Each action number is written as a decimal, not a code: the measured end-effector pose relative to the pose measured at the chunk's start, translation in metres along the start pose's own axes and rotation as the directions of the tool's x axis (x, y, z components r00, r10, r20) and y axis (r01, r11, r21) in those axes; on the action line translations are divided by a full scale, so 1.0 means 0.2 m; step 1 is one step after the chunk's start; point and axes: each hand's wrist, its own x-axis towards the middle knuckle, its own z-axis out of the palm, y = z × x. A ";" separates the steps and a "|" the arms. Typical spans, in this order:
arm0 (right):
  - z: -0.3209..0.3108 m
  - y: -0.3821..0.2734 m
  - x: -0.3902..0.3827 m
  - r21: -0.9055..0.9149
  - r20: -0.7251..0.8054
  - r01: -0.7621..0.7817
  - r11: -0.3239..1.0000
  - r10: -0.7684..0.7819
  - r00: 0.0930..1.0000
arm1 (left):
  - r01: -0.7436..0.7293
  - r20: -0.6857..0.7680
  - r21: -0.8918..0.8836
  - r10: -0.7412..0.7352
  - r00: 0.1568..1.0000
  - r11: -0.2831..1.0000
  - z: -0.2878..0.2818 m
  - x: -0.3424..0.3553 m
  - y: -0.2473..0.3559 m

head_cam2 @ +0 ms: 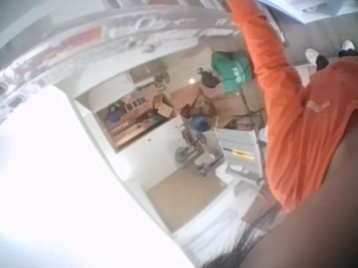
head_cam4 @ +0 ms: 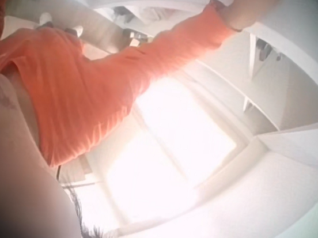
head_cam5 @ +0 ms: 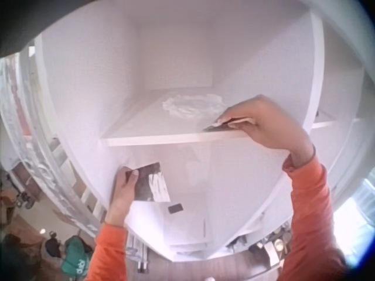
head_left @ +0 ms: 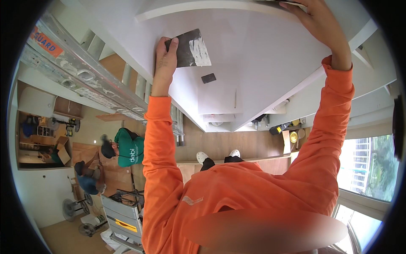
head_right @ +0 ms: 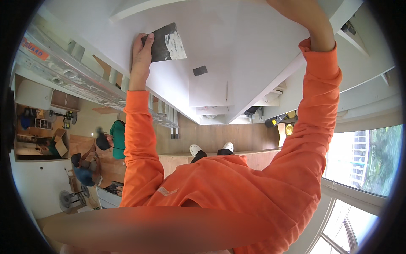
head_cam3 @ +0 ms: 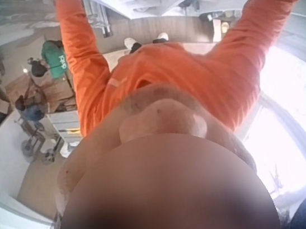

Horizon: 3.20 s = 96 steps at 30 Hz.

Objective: The person applies joint compound to a ceiling corner using a putty knife and a hawk. They repeatedly scoop compound from the hawk and spread it along the corner, smoothing the surface with the blade.

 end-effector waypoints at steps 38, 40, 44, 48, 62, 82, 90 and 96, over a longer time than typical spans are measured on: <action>-0.07 0.05 0.33 0.014 -0.167 0.131 0.991 -0.127 0.978 | -0.038 0.017 0.036 0.037 0.999 0.999 0.00 0.03 0.01; -0.05 0.08 0.40 -0.161 -0.141 0.084 0.983 -0.107 0.984 | -0.033 0.006 0.032 0.033 0.999 0.999 0.00 0.03 0.02; 0.08 0.12 0.50 -0.394 -0.147 -0.176 0.902 0.127 0.981 | -0.001 0.014 -0.002 0.001 1.000 1.000 0.00 0.03 0.01; 0.15 0.12 0.50 -0.417 -0.166 -0.198 0.887 0.140 0.976 | 0.012 0.030 0.014 -0.013 0.999 1.000 -0.01 0.04 0.01; 0.24 0.18 0.50 -0.381 -0.128 -0.162 0.910 0.122 0.984 | -0.040 0.049 -0.021 0.041 0.998 0.999 -0.01 0.04 -0.01; 0.24 0.18 0.51 -0.314 -0.053 -0.218 0.924 0.213 0.976 | -0.057 0.039 -0.007 0.057 0.998 0.998 0.00 0.03 0.01; 0.24 0.20 0.50 -0.331 -0.023 -0.229 0.916 0.235 0.972 | -0.052 0.031 0.030 0.051 0.998 0.998 0.00 0.05 0.00; 0.22 0.17 0.50 -0.322 0.023 -0.285 0.903 0.309 0.951 | -0.034 -0.001 0.034 0.034 0.999 0.999 0.01 0.05 0.00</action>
